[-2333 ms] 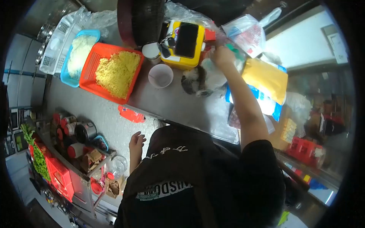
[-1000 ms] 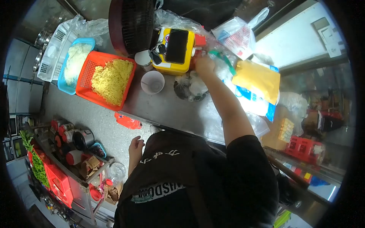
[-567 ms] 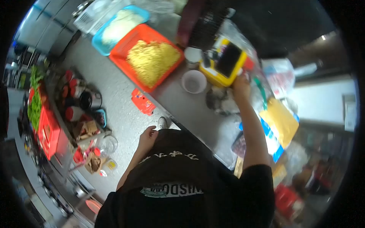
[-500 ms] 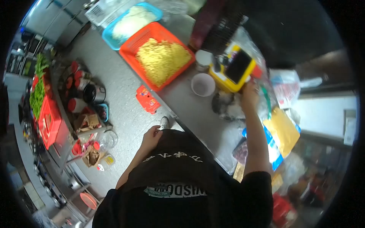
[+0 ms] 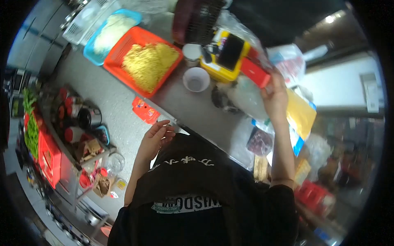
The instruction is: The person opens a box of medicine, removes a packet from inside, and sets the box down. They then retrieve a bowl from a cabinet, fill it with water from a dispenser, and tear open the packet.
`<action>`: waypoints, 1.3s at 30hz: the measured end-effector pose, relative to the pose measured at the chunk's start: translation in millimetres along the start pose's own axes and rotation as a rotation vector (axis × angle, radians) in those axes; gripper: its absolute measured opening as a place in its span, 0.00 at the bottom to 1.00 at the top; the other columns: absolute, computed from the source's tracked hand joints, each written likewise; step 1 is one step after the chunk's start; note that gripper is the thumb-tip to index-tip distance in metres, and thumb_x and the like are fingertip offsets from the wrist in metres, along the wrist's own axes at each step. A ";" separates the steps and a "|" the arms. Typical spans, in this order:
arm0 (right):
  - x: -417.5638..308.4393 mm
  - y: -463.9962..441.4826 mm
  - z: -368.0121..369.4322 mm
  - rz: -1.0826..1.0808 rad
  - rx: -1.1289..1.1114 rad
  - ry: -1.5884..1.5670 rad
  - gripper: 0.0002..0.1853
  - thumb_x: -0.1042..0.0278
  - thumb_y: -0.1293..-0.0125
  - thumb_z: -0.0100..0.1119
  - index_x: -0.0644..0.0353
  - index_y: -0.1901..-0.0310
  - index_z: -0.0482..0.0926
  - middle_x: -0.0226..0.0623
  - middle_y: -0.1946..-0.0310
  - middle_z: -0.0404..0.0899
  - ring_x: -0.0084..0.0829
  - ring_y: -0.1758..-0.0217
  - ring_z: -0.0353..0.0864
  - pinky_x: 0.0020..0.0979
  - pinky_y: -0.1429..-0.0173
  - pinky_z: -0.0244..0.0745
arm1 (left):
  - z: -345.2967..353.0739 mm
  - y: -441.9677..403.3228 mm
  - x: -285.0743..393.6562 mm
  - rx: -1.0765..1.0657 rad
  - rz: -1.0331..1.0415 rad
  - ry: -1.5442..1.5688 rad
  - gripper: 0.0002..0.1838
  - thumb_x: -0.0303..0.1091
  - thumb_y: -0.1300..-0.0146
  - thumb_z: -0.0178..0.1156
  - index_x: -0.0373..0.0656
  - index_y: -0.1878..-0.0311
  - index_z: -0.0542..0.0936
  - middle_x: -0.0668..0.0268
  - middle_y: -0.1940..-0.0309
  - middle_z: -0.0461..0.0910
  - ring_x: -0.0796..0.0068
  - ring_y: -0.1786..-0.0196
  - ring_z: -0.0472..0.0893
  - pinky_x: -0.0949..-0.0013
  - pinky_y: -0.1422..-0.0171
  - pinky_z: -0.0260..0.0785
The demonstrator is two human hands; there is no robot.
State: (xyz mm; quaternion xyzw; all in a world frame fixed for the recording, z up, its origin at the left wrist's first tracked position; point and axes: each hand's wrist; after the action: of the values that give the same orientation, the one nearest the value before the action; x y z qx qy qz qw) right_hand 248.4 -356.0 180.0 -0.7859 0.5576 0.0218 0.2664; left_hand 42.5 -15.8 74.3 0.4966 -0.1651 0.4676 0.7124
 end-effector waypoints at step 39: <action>-91.2 83.9 -1.0 0.293 -0.646 -0.809 0.25 0.71 0.37 0.60 0.64 0.37 0.72 0.39 0.46 0.79 0.24 0.46 0.77 0.28 0.41 0.70 | 74.3 -18.4 42.2 -0.344 0.177 -0.161 0.47 0.16 0.43 0.58 0.52 0.23 0.49 0.62 0.40 0.71 0.73 0.39 0.73 0.67 0.34 0.64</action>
State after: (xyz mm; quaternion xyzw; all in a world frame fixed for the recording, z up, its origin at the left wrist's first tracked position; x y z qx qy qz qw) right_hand 139.2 -297.4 178.0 -0.6707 0.4792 0.5302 0.1988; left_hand 96.3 -59.9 127.2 0.3869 -0.3421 0.4519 0.7274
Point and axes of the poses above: each hand's wrist, its own y-axis away from the middle knuckle, its own z-axis out of the palm, x = y × z
